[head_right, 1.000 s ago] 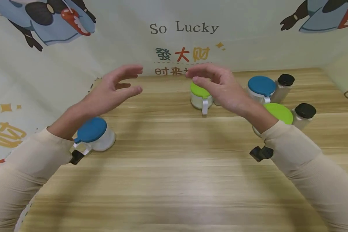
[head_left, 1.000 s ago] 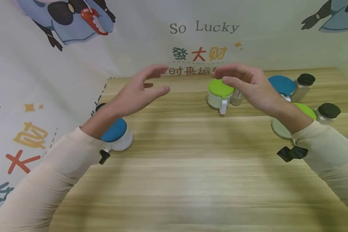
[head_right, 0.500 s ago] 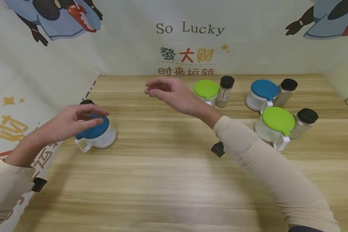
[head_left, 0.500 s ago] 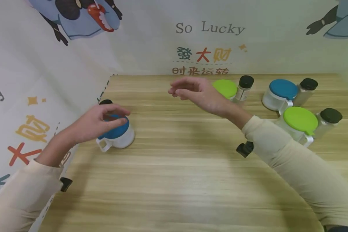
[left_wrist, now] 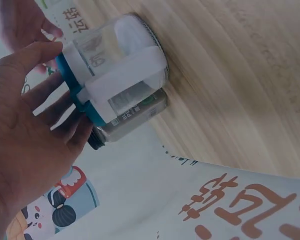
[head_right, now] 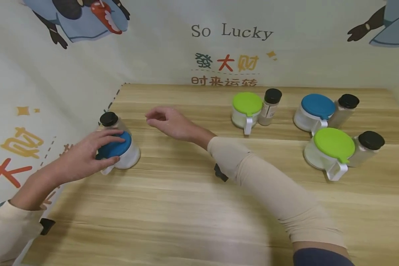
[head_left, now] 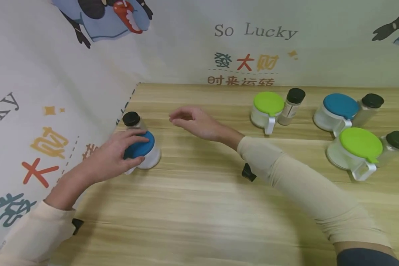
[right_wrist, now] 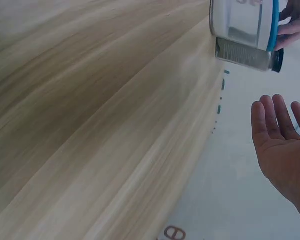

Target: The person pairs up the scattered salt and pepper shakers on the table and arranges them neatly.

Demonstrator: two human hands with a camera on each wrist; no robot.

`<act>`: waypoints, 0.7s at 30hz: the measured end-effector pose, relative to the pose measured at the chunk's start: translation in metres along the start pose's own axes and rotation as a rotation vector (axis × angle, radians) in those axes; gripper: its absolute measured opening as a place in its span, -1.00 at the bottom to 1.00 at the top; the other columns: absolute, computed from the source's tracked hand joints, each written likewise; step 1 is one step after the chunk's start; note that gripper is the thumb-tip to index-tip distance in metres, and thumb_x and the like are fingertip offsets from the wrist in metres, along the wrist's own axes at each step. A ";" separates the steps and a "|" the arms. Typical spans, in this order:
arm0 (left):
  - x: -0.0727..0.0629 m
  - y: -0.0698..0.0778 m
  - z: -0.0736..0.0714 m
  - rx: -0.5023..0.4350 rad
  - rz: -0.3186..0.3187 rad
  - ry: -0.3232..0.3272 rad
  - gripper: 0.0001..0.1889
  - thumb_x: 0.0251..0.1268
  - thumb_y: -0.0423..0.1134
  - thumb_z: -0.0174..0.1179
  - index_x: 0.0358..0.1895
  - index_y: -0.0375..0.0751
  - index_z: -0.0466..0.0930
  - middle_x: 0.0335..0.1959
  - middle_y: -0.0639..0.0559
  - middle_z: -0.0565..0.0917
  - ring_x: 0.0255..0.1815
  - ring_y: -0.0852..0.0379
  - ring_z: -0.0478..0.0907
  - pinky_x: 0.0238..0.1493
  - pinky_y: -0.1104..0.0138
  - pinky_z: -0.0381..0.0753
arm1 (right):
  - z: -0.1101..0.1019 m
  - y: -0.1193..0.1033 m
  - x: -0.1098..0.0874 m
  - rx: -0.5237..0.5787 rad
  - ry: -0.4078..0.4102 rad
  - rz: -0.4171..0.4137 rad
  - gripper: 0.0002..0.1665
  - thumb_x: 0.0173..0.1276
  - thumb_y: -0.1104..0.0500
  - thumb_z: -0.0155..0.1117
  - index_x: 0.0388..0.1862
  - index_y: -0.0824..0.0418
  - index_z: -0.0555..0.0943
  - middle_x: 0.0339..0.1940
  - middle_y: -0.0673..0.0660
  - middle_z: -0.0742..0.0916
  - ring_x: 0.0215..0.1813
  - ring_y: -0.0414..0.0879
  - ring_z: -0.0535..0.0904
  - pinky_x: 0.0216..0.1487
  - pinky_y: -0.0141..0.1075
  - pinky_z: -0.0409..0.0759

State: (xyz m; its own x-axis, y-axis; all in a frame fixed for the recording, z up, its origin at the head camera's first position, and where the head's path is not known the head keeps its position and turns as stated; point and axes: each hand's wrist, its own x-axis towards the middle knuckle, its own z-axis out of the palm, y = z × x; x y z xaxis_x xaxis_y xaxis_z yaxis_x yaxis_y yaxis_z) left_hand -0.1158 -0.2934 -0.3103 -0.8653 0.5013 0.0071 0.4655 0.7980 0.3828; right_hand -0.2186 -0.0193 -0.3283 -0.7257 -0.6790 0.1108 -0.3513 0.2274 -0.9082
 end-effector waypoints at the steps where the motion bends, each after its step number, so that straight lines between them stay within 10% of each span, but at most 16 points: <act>1: -0.001 0.000 0.001 0.035 0.000 0.015 -0.47 0.40 -0.20 0.33 0.35 -0.35 0.49 0.47 -0.27 0.30 0.42 -0.36 0.23 0.19 -0.22 0.43 | 0.003 0.001 0.004 -0.002 -0.005 0.005 -0.58 0.60 0.11 0.12 0.29 0.30 0.57 0.20 0.13 0.66 0.22 -0.10 0.54 0.21 -0.29 0.49; 8: -0.017 0.001 0.006 0.220 -0.133 0.166 -0.42 0.34 0.13 0.33 0.25 -0.20 0.64 0.26 -0.27 0.47 0.22 -0.38 0.35 -0.05 -0.21 0.53 | 0.024 0.007 0.032 0.016 0.015 0.004 -0.58 0.57 0.15 0.17 0.30 0.31 0.55 0.22 0.18 0.65 0.23 -0.04 0.53 0.19 -0.28 0.49; 16: -0.050 -0.023 0.014 -0.263 -0.221 0.135 0.15 0.00 0.02 0.61 0.63 0.07 0.04 0.57 -0.23 -0.02 0.48 -0.32 0.02 0.22 -0.38 0.24 | 0.052 0.012 0.057 -0.015 -0.022 0.000 -0.42 0.48 0.16 0.27 0.42 0.32 0.45 0.37 0.27 0.55 0.34 0.09 0.48 0.27 -0.22 0.47; 21: -0.057 -0.041 0.027 -0.310 -0.143 0.111 0.31 -0.18 -0.05 0.71 0.66 0.18 -0.04 0.61 -0.27 -0.10 0.50 -0.39 0.04 0.27 -0.37 0.22 | 0.063 -0.002 0.075 -0.089 -0.044 -0.002 -0.34 0.52 0.06 0.27 0.48 0.29 0.38 0.43 0.21 0.50 0.40 0.05 0.42 0.34 -0.17 0.41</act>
State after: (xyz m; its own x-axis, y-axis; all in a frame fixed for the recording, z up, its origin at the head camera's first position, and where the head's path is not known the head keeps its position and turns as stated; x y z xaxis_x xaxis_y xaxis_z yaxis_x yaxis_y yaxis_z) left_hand -0.0804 -0.3451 -0.3516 -0.9405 0.3387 0.0268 0.2741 0.7097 0.6490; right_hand -0.2354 -0.1145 -0.3437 -0.6988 -0.7093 0.0932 -0.4055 0.2854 -0.8684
